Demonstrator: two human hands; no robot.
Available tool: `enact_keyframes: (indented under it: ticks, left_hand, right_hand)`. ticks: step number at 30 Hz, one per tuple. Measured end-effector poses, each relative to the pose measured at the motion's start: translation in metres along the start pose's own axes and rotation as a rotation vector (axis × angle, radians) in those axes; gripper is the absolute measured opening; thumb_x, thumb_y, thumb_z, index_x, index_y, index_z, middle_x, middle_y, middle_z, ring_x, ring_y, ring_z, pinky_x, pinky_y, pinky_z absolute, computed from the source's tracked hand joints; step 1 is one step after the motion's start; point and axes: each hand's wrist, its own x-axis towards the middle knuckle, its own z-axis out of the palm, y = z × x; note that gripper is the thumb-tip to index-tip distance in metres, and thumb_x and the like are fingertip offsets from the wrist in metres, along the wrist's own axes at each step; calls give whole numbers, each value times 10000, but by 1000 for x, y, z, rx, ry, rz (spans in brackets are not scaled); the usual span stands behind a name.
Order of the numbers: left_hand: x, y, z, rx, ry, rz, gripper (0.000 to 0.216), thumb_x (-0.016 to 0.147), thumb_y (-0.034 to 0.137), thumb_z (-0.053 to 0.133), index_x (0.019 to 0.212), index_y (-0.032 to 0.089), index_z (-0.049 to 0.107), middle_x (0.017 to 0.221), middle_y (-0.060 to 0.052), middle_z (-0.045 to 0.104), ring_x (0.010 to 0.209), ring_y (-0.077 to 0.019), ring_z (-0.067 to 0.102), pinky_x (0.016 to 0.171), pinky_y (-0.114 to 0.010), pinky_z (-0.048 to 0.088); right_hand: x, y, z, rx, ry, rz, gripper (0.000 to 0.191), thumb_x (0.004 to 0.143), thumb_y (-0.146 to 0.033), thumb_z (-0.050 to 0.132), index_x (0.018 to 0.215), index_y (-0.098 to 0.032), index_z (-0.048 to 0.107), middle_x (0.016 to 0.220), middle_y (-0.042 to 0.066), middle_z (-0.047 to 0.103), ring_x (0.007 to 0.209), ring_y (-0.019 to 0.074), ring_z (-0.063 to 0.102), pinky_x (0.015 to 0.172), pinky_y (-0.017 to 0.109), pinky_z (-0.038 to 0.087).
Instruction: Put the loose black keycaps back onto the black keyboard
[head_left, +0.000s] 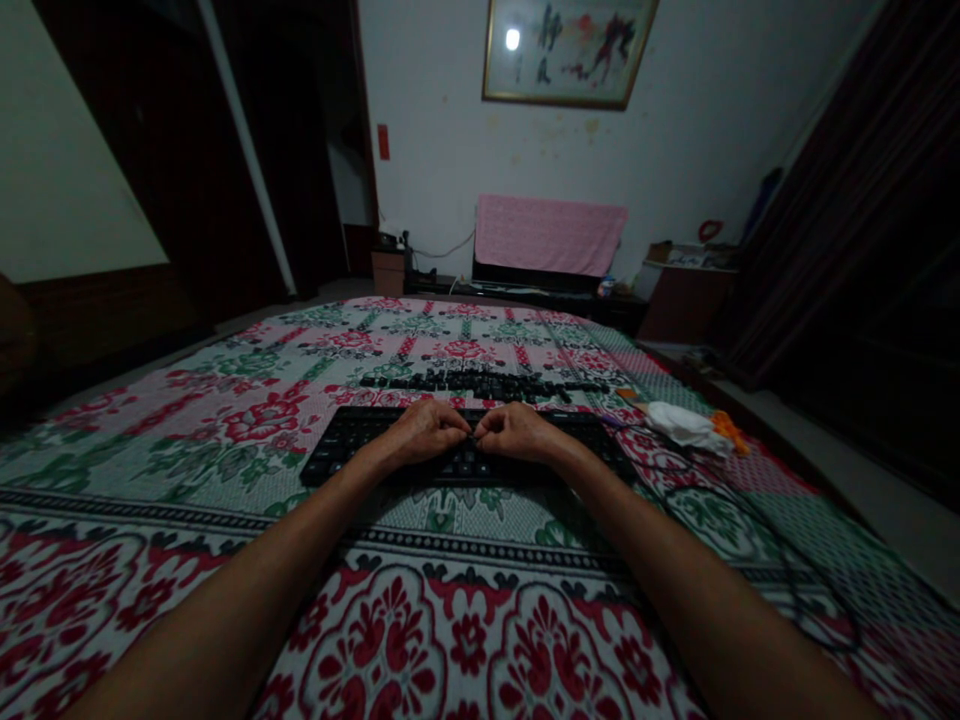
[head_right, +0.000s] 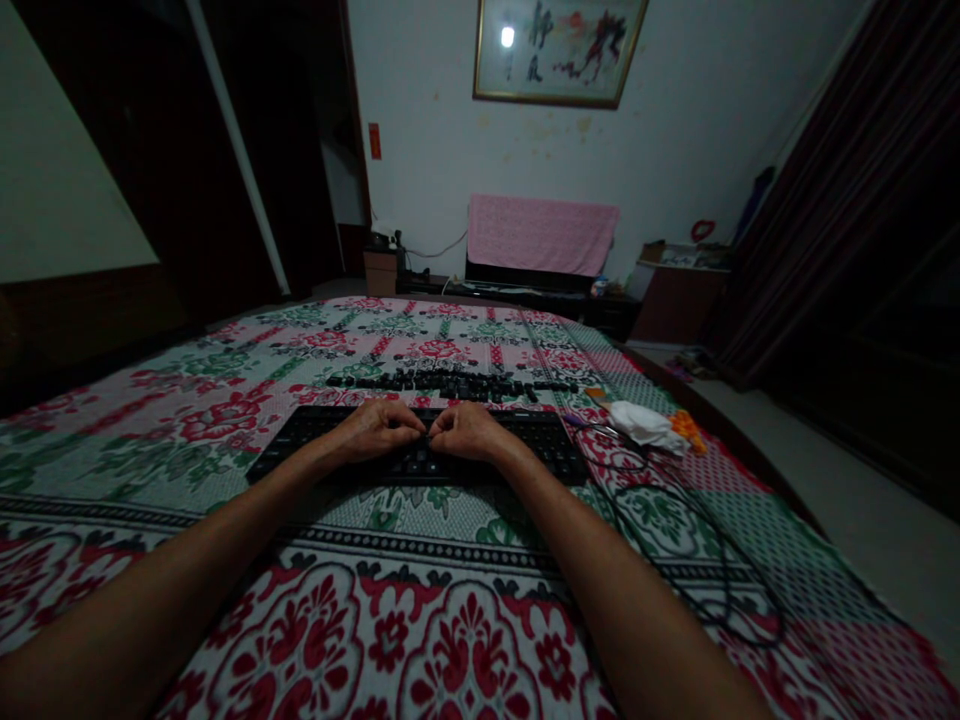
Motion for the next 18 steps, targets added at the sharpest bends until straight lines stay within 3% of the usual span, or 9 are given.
enact_keyframes:
  ticks: [8,18]
  left_hand:
    - [0,1,1,-21,-52,37,244,694,293,500,821,185,678,745,-1,647,668,-107,550,601,-175,390]
    - [1,2,7,0,13,35,233,691,317,520,807,197,682,752,-3,648,664,-100,542,595,-173,384]
  right_hand:
    - [5,8,2,21,-28,-35,199,596,-243,532,722,-120,625,524,-43,510,447,40,374,420,153,265]
    - [6,14,-3,78,-33,-31,255,621,-320,559,737,-112,652,542,-27,537,472,51,387,445,168,291]
